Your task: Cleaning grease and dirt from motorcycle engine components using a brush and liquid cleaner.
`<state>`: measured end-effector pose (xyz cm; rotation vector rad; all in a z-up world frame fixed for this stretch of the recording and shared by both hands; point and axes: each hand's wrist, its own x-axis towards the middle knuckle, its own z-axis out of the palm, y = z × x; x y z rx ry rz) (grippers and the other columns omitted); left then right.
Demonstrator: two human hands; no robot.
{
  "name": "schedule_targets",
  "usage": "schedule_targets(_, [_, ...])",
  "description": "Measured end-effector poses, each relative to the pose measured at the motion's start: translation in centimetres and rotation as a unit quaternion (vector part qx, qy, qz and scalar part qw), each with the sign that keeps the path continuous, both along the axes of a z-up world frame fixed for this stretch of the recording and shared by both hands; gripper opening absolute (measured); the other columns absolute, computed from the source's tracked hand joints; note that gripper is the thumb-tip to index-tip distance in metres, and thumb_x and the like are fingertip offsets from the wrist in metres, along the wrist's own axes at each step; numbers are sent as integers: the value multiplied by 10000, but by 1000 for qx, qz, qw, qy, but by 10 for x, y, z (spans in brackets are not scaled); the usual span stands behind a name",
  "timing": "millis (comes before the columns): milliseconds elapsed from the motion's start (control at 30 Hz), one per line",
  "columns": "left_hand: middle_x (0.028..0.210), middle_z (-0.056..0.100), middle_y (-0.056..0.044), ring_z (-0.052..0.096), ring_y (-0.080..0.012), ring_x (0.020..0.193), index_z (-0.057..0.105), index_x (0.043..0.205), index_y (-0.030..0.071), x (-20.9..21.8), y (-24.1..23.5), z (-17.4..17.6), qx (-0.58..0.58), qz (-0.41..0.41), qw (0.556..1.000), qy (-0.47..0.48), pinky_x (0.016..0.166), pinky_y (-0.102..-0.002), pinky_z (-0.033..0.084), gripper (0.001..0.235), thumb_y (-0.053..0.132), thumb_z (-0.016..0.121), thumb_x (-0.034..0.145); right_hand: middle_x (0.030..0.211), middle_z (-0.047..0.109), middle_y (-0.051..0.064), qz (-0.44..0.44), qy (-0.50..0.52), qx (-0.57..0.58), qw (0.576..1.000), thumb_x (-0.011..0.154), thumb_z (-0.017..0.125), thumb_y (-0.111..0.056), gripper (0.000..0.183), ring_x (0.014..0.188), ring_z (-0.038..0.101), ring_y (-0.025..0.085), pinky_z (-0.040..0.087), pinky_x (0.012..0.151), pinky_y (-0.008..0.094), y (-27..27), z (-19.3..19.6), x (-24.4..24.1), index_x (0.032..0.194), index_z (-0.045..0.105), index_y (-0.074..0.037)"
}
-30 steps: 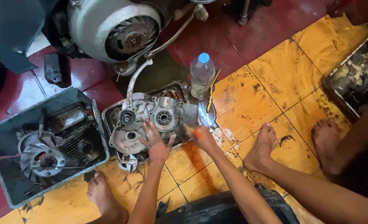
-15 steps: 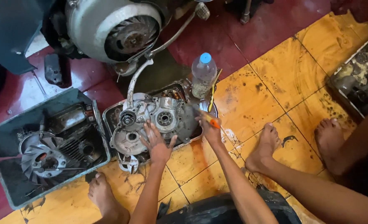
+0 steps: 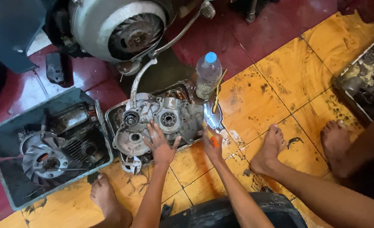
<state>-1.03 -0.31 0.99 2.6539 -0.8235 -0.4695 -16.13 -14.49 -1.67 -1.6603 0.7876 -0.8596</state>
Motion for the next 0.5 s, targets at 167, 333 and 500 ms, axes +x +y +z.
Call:
schedule_targets(167, [1700, -82, -228, -114, -343, 1582, -41, 1619, -20, 1, 4, 2, 15, -24, 999, -42, 1195, -692, -7, 1128, 711, 469, 927, 899, 782, 182, 63, 31, -7, 997, 954, 653, -126, 205, 890, 760, 292, 586, 819, 392, 33, -1, 7, 1058, 777, 0])
schedule_targets(333, [1724, 12, -164, -29, -292, 1601, 24, 1632, 13, 10, 21, -18, 34, -57, 993, -97, 1192, -707, 77, 1096, 506, 646, 876, 804, 780, 102, 146, 78, -174, 971, 860, 761, -170, 112, 797, 754, 331, 624, 770, 414, 74, -50, 10, 943, 787, -98])
schedule_targets(500, [1718, 180, -92, 151, -210, 1586, 145, 1644, 95, 17, 40, -15, -22, -97, 972, -214, 1209, -603, 117, 896, 516, 541, 959, 805, 748, 171, 130, 55, -196, 970, 938, 674, -175, 180, 775, 731, 364, 605, 751, 433, 85, -14, 19, 921, 729, -4])
